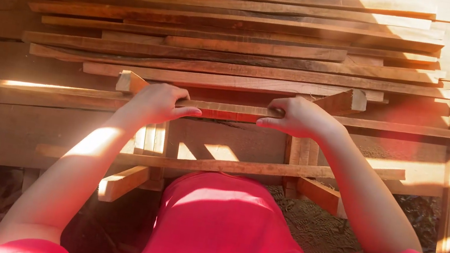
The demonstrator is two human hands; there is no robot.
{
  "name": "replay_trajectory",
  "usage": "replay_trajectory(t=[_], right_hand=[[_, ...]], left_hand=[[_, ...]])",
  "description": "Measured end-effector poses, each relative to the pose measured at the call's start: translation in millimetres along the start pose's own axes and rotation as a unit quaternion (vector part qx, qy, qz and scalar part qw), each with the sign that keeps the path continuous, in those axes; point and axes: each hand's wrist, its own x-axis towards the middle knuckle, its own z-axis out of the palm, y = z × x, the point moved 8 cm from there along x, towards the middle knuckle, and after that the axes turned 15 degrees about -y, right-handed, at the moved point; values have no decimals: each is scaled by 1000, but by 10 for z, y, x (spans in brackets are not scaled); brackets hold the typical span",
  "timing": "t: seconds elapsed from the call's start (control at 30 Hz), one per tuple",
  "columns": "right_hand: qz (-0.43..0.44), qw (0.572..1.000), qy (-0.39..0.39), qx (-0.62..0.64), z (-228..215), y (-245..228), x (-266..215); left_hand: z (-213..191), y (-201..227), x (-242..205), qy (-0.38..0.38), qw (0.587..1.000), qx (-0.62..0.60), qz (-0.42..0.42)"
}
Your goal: Stacking thin wooden planks from a pile onto a wooden rack for storage or drying.
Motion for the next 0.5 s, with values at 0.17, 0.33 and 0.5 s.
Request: replay_trajectory(t=[0.17,0.33,0.5], right_hand=[[-14,999,22,-27,77,260,461],[-55,997,29,-52,294,432,879],[-51,998,2,-46,610,696,1349]], left_hand=[[206,-129,373,47,997,29,55],[455,-209,610,64,993,59,84],[766,-414,1029,21,994,78,68]])
